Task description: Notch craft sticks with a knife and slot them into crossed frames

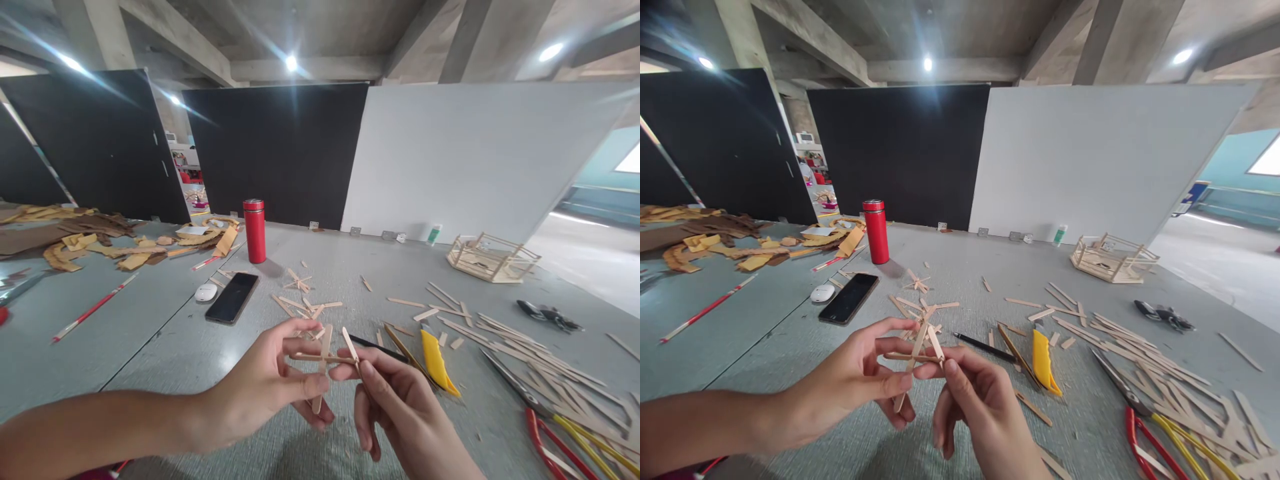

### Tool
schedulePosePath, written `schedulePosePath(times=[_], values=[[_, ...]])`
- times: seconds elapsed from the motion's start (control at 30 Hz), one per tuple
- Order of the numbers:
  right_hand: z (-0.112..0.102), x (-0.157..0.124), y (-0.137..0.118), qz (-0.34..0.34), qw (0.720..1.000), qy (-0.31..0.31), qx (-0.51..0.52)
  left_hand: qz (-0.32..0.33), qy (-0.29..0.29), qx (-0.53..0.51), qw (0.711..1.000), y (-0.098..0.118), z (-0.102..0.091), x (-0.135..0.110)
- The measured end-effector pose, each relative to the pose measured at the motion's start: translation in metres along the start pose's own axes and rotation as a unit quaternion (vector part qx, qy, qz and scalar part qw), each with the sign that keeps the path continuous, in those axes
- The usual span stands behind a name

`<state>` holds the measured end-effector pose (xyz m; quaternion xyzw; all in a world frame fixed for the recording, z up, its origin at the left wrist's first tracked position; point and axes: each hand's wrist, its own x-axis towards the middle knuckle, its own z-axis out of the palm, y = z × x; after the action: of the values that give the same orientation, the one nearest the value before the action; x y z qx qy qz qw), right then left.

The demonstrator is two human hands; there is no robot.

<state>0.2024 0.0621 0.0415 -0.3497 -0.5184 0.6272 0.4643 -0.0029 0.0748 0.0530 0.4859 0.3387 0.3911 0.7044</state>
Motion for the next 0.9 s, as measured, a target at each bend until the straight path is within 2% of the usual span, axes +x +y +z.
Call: schedulePosePath(times=[0.13,0.33,0.6,0.9], values=[[-0.0027,0.001,-0.0083,-0.016,1.0,0.025,-0.007,-0.002,-0.03,-0.021,0.999,-0.0017,0.0009,-0.0008],[-0.0051,0.0016,-0.0114,-0.032,0.999,0.029,-0.013,0.004,-0.046,-0.01,0.999,-0.0019,0.0028,-0.0053],[-0.0056,0.0029,-0.009,-0.024,0.999,0.038,0.005,-0.025,-0.034,0.001,0.999,-0.0014,0.0009,-0.0062],[-0.0044,0.0003,-0.0065,0.001,1.0,-0.012,-0.002,0.034,0.016,0.012,0.999,0.0008,0.0021,-0.0023]])
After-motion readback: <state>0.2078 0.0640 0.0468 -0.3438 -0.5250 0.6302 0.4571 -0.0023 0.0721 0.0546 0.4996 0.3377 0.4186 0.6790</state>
